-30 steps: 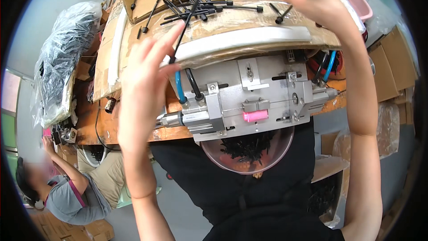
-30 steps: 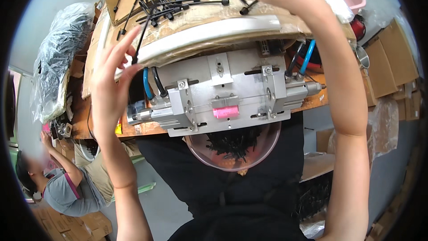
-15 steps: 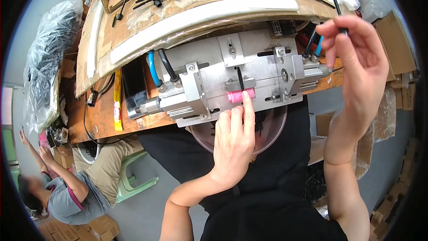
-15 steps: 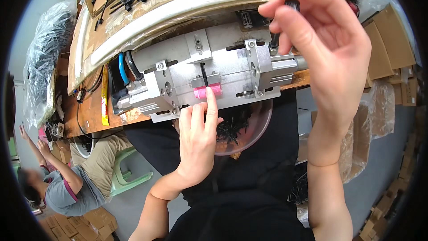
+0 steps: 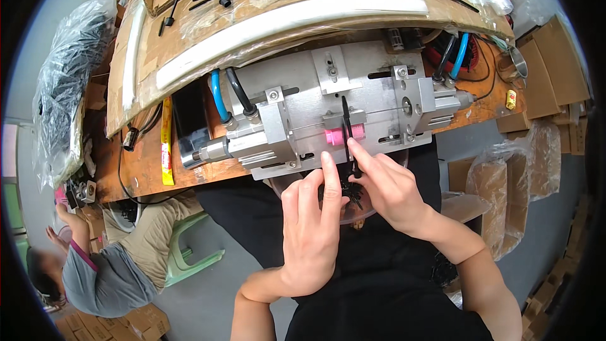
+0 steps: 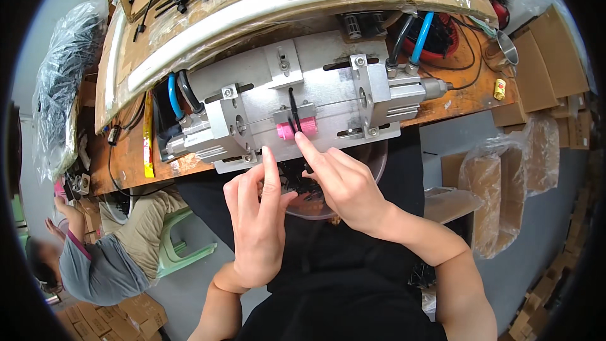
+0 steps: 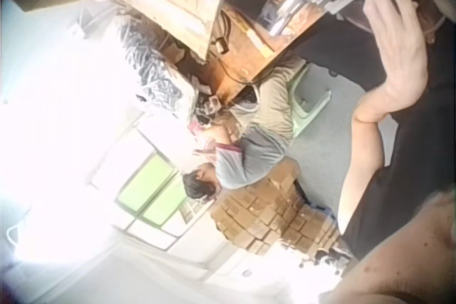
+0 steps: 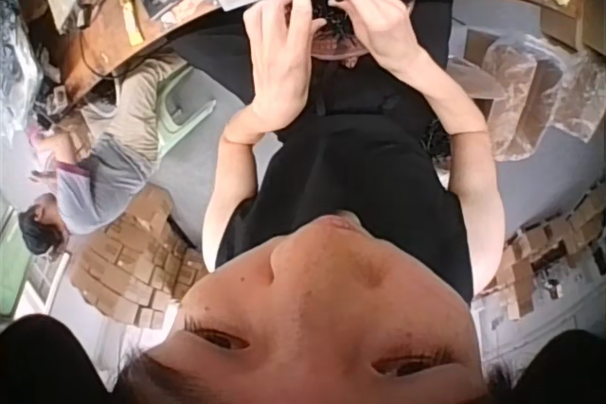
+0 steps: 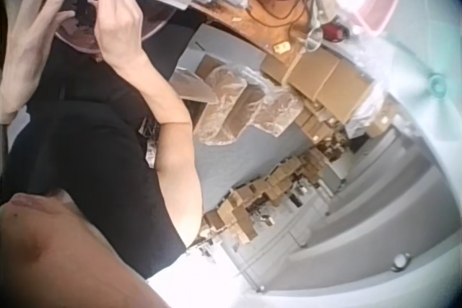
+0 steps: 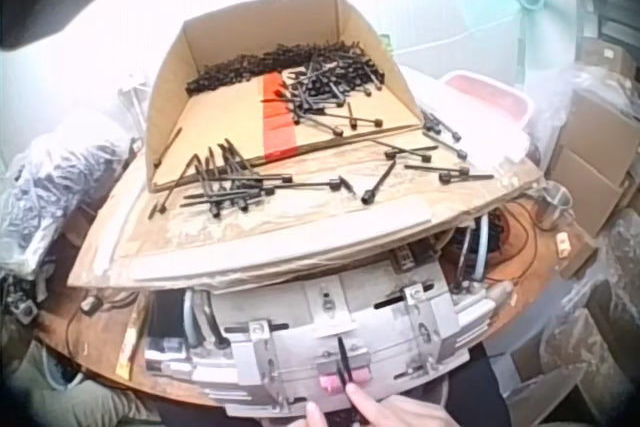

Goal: The person repeatedly picks up black cable ties from a cardboard box and inserts them into a metal jig on a workbench. They manipulate the ties within the jig and then place the processed ties into a clear plastic bowl below. The process is repetitive and continuous throughout the clip.

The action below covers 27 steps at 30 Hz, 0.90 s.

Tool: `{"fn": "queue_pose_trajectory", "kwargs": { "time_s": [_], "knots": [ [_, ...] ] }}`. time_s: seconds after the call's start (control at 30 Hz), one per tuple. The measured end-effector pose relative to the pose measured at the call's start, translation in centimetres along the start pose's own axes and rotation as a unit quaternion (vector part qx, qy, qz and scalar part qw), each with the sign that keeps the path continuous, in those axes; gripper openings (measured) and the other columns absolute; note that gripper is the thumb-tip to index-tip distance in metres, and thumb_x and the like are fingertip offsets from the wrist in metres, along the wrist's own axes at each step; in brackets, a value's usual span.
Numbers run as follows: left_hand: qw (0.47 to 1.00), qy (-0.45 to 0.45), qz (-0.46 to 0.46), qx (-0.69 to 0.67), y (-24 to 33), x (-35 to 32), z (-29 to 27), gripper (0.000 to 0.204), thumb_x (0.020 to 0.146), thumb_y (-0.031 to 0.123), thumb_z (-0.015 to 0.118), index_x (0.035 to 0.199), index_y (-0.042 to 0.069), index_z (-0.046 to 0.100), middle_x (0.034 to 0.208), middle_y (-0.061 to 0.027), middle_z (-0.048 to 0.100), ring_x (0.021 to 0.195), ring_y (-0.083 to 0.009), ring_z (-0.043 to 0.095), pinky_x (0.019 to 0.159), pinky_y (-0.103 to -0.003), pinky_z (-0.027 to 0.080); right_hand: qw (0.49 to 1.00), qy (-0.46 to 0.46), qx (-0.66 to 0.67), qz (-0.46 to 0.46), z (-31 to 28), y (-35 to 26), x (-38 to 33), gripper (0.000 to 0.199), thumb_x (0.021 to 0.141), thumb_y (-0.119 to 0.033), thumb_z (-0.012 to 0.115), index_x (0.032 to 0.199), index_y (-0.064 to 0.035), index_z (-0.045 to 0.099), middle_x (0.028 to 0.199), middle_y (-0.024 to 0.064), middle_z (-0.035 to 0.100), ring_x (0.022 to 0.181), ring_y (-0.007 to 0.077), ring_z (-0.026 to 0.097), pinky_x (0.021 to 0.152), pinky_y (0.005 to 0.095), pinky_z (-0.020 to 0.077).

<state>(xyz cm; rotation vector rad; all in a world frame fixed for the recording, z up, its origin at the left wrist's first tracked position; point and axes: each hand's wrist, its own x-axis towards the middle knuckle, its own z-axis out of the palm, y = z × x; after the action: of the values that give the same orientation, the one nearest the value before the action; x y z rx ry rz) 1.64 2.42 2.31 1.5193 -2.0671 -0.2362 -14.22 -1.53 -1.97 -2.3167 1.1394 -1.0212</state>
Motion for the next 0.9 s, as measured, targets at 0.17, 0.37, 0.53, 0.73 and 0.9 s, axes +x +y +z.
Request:
{"fn": "queue_pose_trajectory", "kwargs": {
  "time_s": [0.17, 0.37, 0.53, 0.73, 0.9],
  "knots": [
    [1.000, 0.003, -0.007, 0.028, -0.5, -0.1, -0.5, 0.068, 0.070, -0.002, 0.071, 0.134, -0.004, 0.049, 0.110, -0.0123, 0.055, 0.096, -0.0272, 0.052, 0.082, -0.037, 0.046, 1.000, -0.002, 0.015, -0.004, 0.4, 0.1, 0.9, 0.066, 0.073, 0.009, 0.068, 0.136, 0.0075, 0.045, 0.080, 0.0128, 0.056, 0.068, 0.0252, 0.055, 0.063, 0.0366, 0.0488],
    [0.998, 0.048, 0.026, 0.041, -2.5, 3.7, -3.3, 0.063, 0.071, -0.003, 0.071, 0.132, 0.001, 0.053, 0.097, -0.0111, 0.055, 0.090, -0.0270, 0.052, 0.078, -0.039, 0.045, 0.997, -0.045, -0.047, -0.047, -3.5, -1.3, 3.8, 0.070, 0.070, -0.005, 0.076, 0.136, -0.0007, 0.049, 0.086, 0.0096, 0.061, 0.073, 0.0257, 0.060, 0.066, 0.0356, 0.0518],
    [0.976, 0.178, 0.083, 0.095, -5.7, 16.8, -6.1, 0.022, 0.084, 0.010, 0.067, 0.100, -0.002, 0.060, 0.091, -0.0166, 0.058, 0.088, -0.0323, 0.056, 0.074, -0.041, 0.046, 0.933, 0.145, -0.264, -0.195, -5.8, 0.5, 19.2, 0.019, 0.085, -0.009, 0.061, 0.102, -0.0005, 0.065, 0.083, 0.0139, 0.065, 0.078, 0.0297, 0.066, 0.067, 0.0386, 0.0505],
    [0.967, 0.156, 0.087, 0.184, -9.1, 22.7, -4.3, 0.024, 0.083, 0.022, 0.071, 0.093, 0.001, 0.062, 0.081, -0.0142, 0.062, 0.076, -0.0332, 0.059, 0.069, -0.041, 0.047, 0.942, -0.001, -0.304, -0.144, -4.8, 5.3, 28.0, 0.011, 0.075, -0.005, 0.059, 0.078, 0.0046, 0.065, 0.077, 0.0270, 0.063, 0.076, 0.0421, 0.064, 0.069, 0.0466, 0.0509],
    [0.991, 0.058, 0.098, 0.063, -9.0, 21.8, -8.4, 0.023, 0.085, 0.018, 0.071, 0.103, 0.003, 0.068, 0.072, -0.0065, 0.064, 0.068, -0.0117, 0.060, 0.062, -0.029, 0.047, 0.954, -0.040, -0.297, -0.023, -8.8, 4.0, 24.3, 0.013, 0.079, -0.008, 0.060, 0.081, 0.0032, 0.066, 0.078, 0.0251, 0.064, 0.079, 0.0396, 0.065, 0.071, 0.0442, 0.0504]
  ]
}}
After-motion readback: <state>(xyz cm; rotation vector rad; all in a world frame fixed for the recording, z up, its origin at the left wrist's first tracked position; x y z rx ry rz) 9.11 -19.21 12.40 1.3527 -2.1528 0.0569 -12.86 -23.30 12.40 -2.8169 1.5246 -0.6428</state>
